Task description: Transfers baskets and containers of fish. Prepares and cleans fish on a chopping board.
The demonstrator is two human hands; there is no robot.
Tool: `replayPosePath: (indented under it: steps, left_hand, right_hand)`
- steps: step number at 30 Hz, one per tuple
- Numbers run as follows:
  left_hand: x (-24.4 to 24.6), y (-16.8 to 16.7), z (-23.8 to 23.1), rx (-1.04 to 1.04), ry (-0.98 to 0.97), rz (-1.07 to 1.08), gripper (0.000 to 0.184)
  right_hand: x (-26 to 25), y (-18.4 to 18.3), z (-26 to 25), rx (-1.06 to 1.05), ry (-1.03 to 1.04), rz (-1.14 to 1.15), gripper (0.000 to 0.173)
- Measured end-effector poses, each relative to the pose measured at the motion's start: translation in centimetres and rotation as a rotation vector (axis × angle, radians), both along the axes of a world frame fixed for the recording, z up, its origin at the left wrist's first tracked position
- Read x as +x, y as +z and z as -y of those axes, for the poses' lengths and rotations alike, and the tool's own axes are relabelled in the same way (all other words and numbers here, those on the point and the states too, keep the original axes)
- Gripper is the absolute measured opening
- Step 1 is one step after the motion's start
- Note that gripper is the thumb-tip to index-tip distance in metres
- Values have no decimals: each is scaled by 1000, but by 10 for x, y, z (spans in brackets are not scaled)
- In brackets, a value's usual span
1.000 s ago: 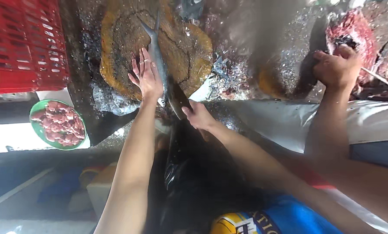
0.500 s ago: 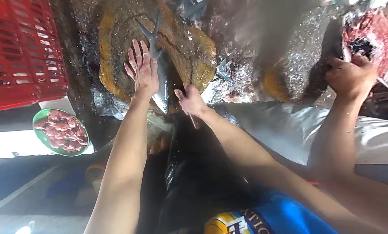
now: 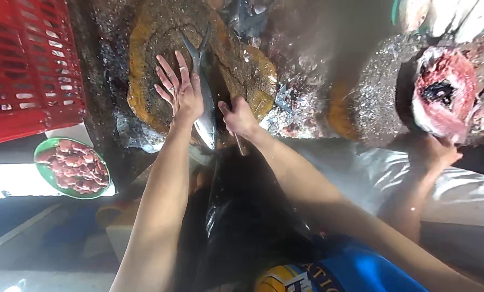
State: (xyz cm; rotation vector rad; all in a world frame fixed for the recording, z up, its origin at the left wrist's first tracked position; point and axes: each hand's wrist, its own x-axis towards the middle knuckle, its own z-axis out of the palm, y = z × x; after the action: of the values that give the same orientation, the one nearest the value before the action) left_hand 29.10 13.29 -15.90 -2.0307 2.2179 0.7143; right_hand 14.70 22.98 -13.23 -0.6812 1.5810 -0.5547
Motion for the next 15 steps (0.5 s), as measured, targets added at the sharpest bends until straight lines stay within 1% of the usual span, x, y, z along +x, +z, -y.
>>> replayPosePath:
  steps: [5,8,10,11,12,14,15]
  left_hand:
    - [-1,0,0,-6,23,-19,62]
    - [-4,4,2,-33,64,-18,65]
    - [-4,7,-16,-125,152,-61,70]
    - [-3,10,-30,-168,189,-98,71]
    - [-2,12,-39,-168,201,-119,70]
    - [0,14,-56,-100,203,-127,67]
    - [1,14,-62,-63,220,-128,67]
  right_hand:
    - [0,15,31,33,65,-136,33]
    - [-3,32,54,10,196,-322,32]
    - [-4,47,56,37,292,-462,33]
    - [-5,51,54,43,334,-543,37]
    - [-6,52,55,42,394,-633,45]
    - [-10,47,57,48,492,-750,63]
    - [-11,41,54,41,522,-769,67]
